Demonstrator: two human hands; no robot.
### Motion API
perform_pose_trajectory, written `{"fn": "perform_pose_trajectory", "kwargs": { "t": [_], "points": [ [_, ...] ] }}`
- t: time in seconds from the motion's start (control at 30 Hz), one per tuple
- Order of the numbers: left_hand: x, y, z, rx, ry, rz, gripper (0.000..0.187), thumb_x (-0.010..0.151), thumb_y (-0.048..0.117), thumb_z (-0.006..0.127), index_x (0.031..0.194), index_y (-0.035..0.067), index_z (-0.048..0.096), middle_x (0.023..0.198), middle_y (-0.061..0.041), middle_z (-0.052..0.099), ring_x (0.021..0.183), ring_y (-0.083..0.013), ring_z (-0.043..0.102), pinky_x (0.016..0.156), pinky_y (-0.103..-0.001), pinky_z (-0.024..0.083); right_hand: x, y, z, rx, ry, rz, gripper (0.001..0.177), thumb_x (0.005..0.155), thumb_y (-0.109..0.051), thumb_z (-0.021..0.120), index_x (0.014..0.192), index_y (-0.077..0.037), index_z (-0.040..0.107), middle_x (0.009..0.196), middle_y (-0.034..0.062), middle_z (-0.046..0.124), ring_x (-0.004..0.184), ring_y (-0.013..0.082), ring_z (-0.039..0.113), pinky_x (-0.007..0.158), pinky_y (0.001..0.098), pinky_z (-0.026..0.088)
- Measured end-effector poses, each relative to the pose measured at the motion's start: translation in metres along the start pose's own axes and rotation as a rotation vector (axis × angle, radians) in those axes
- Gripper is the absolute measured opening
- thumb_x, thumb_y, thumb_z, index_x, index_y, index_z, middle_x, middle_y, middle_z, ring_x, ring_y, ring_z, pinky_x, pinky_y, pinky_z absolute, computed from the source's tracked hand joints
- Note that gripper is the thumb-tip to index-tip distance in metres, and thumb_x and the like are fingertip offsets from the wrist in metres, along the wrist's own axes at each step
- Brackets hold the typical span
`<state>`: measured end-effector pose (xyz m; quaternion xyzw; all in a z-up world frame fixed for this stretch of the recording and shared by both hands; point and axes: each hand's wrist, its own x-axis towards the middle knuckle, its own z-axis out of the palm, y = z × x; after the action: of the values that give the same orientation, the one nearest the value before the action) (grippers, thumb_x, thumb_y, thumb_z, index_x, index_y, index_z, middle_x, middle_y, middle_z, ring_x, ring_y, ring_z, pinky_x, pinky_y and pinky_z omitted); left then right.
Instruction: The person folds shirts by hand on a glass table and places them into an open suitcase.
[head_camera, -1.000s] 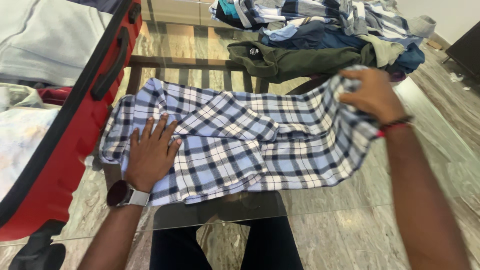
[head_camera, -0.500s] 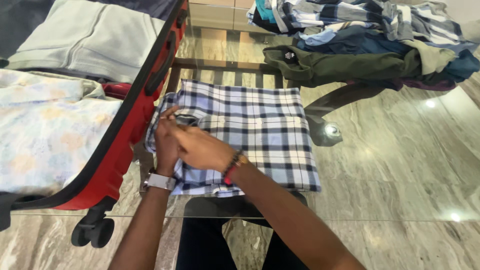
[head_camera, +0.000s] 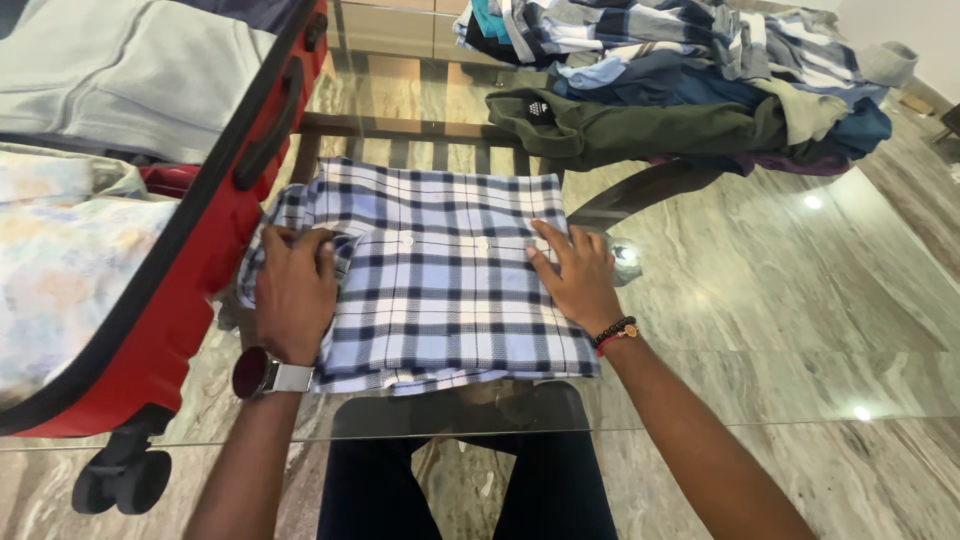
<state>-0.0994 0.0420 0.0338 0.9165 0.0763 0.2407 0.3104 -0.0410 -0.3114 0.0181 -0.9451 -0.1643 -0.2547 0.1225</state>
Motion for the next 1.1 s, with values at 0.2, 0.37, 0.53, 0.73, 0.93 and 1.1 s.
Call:
{"fn": "perform_pose_trajectory", "kwargs": {
  "t": [0.2, 0.37, 0.53, 0.73, 0.93, 1.1],
  "points": [
    [0.008, 0.005, 0.001, 0.243, 0.079, 0.654, 0.067, 0.072, 0.04, 0.072, 0.127, 0.002, 0.067, 0.123, -0.019, 0.063, 0.107, -0.0401, 0.069, 0.087, -0.051, 0.056, 0.001, 0.013, 0.009, 0.144, 0.039, 0.008, 0.043, 0.098, -0.046, 0.065, 0.13, -0.017, 0.067, 0.112, 0.0113, 0.062, 0.109, 0.0341, 0.054, 0.099, 0.0498, 0.043],
    [0.03, 0.008, -0.002, 0.404, -0.307, 0.154, 0.033, 0.096, 0.007, 0.06, 0.129, 0.008, 0.063, 0.106, -0.021, 0.074, 0.097, -0.0397, 0.074, 0.088, -0.054, 0.058, -0.002, 0.016, 0.009, 0.194, 0.045, 0.005, 0.044, 0.097, -0.046, 0.067, 0.129, -0.016, 0.069, 0.114, 0.0118, 0.061, 0.109, 0.0348, 0.054, 0.098, 0.0507, 0.043],
    [0.049, 0.003, 0.009, 0.559, -0.22, 0.017, 0.032, 0.092, 0.012, 0.068, 0.121, 0.0, 0.063, 0.109, -0.028, 0.07, 0.097, -0.0435, 0.071, 0.078, -0.052, 0.057, -0.004, 0.016, 0.01, 0.207, 0.035, 0.034, 0.044, 0.096, -0.046, 0.068, 0.128, -0.016, 0.07, 0.119, 0.0153, 0.057, 0.114, 0.0373, 0.052, 0.099, 0.0522, 0.041],
    [0.048, 0.008, 0.02, 0.562, -0.002, 0.224, 0.037, 0.084, -0.003, 0.07, 0.119, 0.007, 0.071, 0.128, -0.019, 0.065, 0.116, -0.0359, 0.066, 0.092, -0.044, 0.059, -0.003, 0.019, 0.005, 0.389, 0.092, 0.079, 0.041, 0.098, -0.041, 0.068, 0.124, -0.009, 0.066, 0.121, 0.0181, 0.056, 0.116, 0.035, 0.057, 0.099, 0.0469, 0.047],
    [0.031, 0.026, 0.038, 0.169, -0.492, 0.522, 0.048, 0.1, 0.039, 0.057, 0.145, 0.024, 0.053, 0.16, -0.015, 0.031, 0.15, -0.0407, 0.023, 0.117, -0.069, 0.009, 0.0, 0.012, -0.003, 0.375, 0.158, 0.22, 0.044, 0.101, -0.038, 0.067, 0.128, -0.004, 0.061, 0.113, 0.0196, 0.07, 0.101, 0.0338, 0.069, 0.087, 0.0445, 0.055],
    [0.005, 0.026, 0.046, 0.274, -0.409, 0.528, 0.06, 0.097, 0.059, 0.046, 0.152, 0.035, 0.042, 0.166, -0.012, 0.025, 0.154, -0.0375, 0.016, 0.116, -0.071, 0.003, -0.005, -0.008, -0.029, 0.313, -0.06, 0.262, 0.059, 0.094, -0.041, 0.074, 0.142, -0.012, 0.055, 0.101, 0.0197, 0.076, 0.093, 0.0356, 0.075, 0.084, 0.0441, 0.057]
  ]
}}
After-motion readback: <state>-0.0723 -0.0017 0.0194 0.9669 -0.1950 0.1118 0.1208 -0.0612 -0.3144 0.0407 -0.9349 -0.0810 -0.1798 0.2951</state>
